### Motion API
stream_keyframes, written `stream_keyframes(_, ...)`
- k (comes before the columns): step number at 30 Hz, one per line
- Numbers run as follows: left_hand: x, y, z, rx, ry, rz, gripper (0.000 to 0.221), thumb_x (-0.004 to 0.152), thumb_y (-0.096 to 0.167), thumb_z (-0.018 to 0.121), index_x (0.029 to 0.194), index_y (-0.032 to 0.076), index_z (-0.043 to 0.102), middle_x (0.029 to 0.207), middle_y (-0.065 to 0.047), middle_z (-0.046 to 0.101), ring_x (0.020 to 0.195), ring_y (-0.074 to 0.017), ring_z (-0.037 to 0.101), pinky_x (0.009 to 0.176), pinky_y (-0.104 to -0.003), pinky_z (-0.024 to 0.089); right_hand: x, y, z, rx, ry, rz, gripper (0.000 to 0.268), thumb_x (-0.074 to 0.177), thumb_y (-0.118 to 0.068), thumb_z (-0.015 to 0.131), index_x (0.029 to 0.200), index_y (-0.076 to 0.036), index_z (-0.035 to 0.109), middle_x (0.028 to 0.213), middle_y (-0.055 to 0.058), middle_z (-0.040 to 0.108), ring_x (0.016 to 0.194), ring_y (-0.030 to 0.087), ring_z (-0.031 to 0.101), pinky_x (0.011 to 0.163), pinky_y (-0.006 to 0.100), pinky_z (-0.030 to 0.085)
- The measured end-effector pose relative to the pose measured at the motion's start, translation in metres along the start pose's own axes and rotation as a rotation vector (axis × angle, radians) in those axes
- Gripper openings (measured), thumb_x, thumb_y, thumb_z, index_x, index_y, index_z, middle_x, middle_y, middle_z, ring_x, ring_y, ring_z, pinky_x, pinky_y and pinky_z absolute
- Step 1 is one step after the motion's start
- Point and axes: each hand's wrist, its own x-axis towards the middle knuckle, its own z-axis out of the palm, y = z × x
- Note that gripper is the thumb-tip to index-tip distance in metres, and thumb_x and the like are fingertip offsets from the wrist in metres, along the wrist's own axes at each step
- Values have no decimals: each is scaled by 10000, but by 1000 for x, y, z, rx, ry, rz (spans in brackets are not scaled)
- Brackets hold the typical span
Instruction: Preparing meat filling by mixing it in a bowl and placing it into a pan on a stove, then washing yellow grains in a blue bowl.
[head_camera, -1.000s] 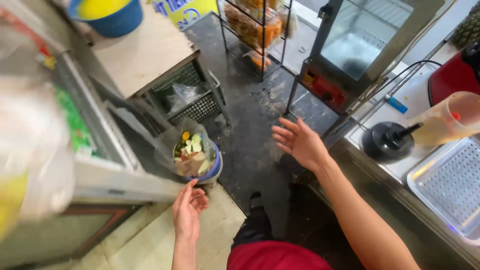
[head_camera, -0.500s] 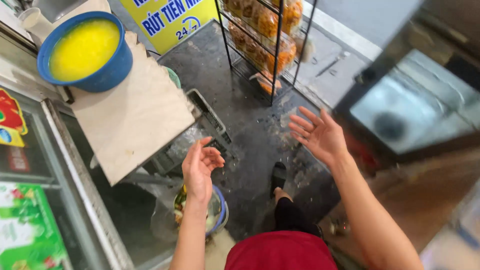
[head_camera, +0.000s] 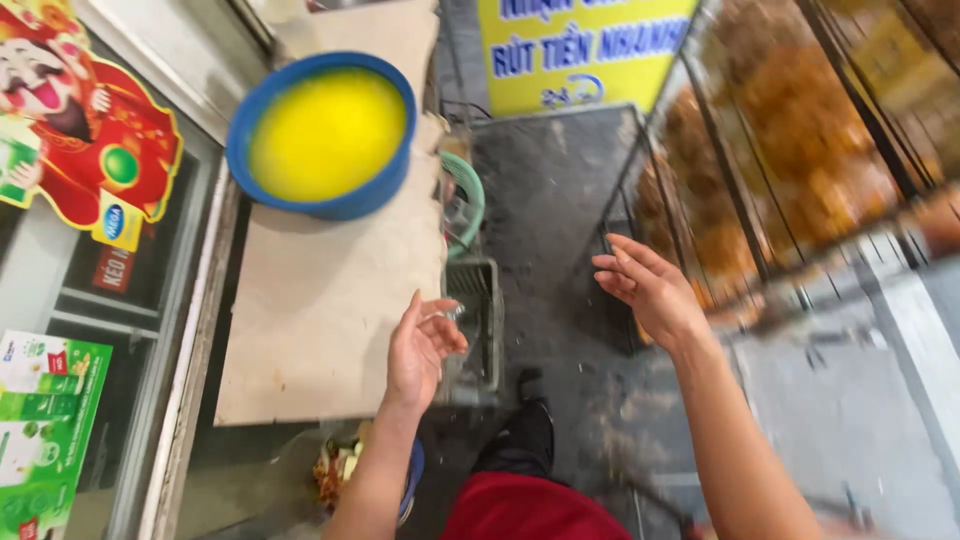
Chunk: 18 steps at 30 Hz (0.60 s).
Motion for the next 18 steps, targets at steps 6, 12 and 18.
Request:
stream_keyframes(6,177,-20,16,-112,127,-82,509,1051,451,439,1212,23,662,761,-60,654,704,-186,672,682,-342,540,195,-67,24,-189,-110,12,494,968,-183,646,1444,-69,580,1185,117,699,994,177,666,923,343,543)
stream_keyframes(12,372,16,82,-202,15,-94,559,1057,501,396,1260,41,640,850,-72,693,751,-193,693,713,-344,554,406,-118,26,-280,-66,127,498,927,-76,693,1418,-68,615,1027,38,657,1061,160,670,932,337,538)
stream_keyframes(18,546,53,104,-247,-4,-11,642,1069,581,368,1266,32,635,880,-86,699,768,-193,703,718,-332,565,620,-138,56,-315,-282,101,486,897,-25,692,1376,-73,620,1001,-18,651,1062,150,688,880,304,504)
